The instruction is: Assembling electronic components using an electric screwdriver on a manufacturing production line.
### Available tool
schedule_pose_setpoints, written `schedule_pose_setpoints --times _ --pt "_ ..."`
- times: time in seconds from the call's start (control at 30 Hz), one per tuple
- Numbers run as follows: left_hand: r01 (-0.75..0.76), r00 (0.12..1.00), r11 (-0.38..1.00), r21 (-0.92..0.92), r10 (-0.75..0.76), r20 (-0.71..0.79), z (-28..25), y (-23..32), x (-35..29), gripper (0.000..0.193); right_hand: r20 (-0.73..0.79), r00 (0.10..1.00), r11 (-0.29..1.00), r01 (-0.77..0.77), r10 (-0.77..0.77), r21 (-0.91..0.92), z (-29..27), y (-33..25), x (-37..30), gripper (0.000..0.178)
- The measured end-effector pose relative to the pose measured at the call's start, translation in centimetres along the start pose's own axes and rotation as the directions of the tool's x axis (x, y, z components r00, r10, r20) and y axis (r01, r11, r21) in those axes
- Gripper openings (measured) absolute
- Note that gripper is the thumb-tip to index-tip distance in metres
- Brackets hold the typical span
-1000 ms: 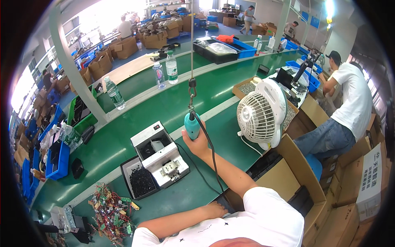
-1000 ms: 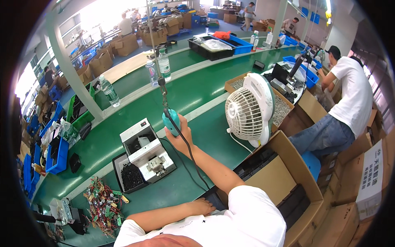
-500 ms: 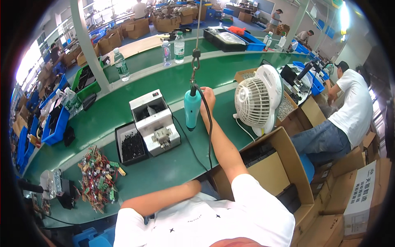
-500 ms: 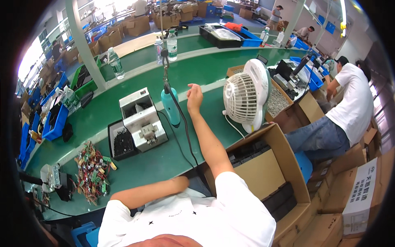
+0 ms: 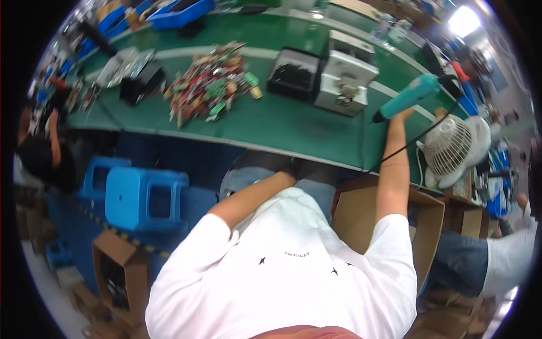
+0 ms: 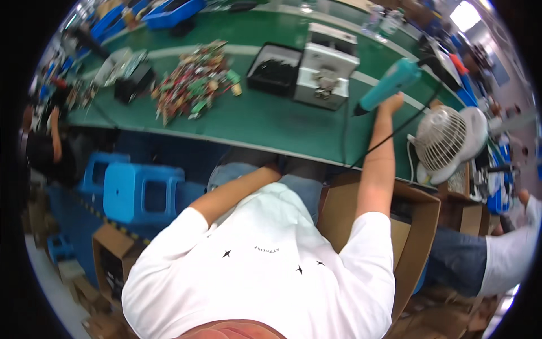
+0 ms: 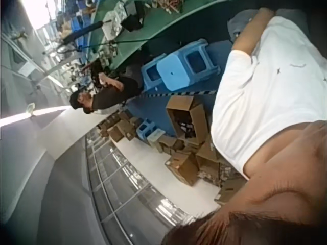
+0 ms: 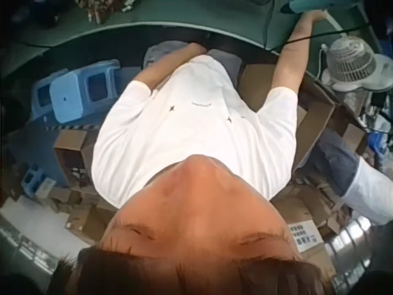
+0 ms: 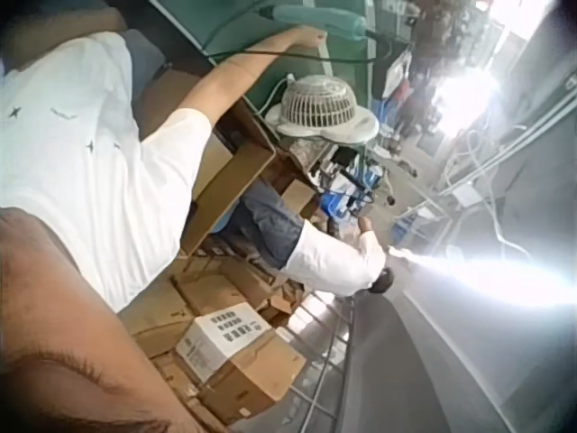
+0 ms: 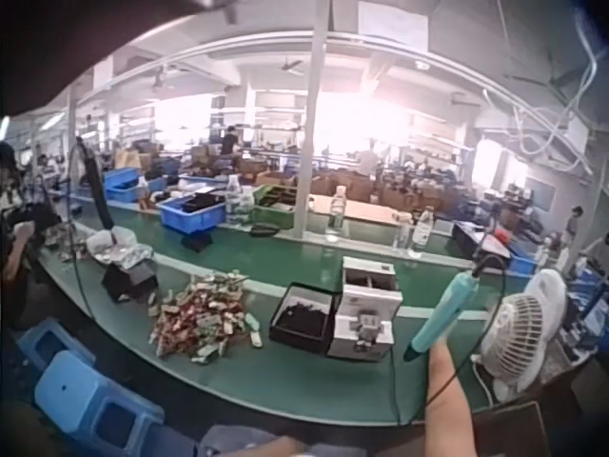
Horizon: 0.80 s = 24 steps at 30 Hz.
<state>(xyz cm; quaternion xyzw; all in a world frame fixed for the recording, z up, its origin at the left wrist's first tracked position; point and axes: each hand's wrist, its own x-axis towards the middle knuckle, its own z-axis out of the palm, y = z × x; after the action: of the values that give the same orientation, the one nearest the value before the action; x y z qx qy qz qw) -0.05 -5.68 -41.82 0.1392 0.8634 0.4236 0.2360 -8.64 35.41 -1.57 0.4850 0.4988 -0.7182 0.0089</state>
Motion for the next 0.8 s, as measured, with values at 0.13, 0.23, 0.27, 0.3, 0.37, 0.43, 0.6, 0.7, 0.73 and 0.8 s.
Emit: schedule_pose_setpoints --times 0.13,0.23,0.27,0.3,0.37,0.43,0.6,0.7,0.73,0.8 --pt "0.240 0.968 0.971 -0.007 -0.240 -0.074 -2.9 5.9 -3.6 0.042 -0.047 0.911 0.911 -0.411 0.409 -0.037 -1.8 -4.1 1.6 0.031" --pt "0.417 0.900 0.908 -0.041 -0.419 -0.119 -5.7 12.0 -3.9 0.040 -0.139 0.389 0.409 0.801 -0.911 -0.438 2.7 5.8 2.5 0.032" --pt "0.463 0.876 0.885 -0.047 -0.465 -0.127 -7.2 13.8 -4.3 0.039 -0.120 0.388 0.399 0.802 -0.914 -0.444 3.4 6.6 1.5 0.032" --pt "0.502 0.853 0.863 -0.052 -0.504 -0.136 -8.4 16.2 -4.5 0.038 -0.101 0.371 0.374 0.809 -0.923 -0.453 4.1 6.8 0.4 0.032" --pt "0.579 0.801 0.813 -0.058 -0.581 -0.145 -11.0 19.5 -6.7 0.037 -0.067 0.339 0.329 0.817 -0.938 -0.472 4.7 7.1 -1.1 0.034" --pt "0.638 0.754 0.769 -0.044 -0.635 -0.164 -14.2 23.7 -8.4 0.036 -0.063 0.312 0.303 0.826 -0.948 -0.476 4.9 7.3 -2.7 0.035" --pt "0.746 0.649 0.666 -0.029 -0.736 -0.192 -20.6 28.6 -14.6 0.034 -0.102 0.337 0.342 0.798 -0.936 -0.496 2.7 7.7 -1.6 0.035" --pt "0.706 0.671 0.699 -0.111 -0.711 -0.211 -20.7 26.5 -15.2 0.033 -0.060 0.291 0.273 0.780 -0.955 -0.563 1.6 7.4 -0.3 0.036" --pt "0.691 0.677 0.710 -0.134 -0.701 -0.223 -19.8 29.2 -13.0 0.032 -0.049 0.276 0.252 0.774 -0.960 -0.581 1.2 7.2 0.1 0.036" --pt "0.667 0.679 0.724 -0.176 -0.688 -0.257 -19.3 28.5 -12.9 0.032 -0.025 0.256 0.219 0.765 -0.966 -0.605 1.6 7.4 0.9 0.037"
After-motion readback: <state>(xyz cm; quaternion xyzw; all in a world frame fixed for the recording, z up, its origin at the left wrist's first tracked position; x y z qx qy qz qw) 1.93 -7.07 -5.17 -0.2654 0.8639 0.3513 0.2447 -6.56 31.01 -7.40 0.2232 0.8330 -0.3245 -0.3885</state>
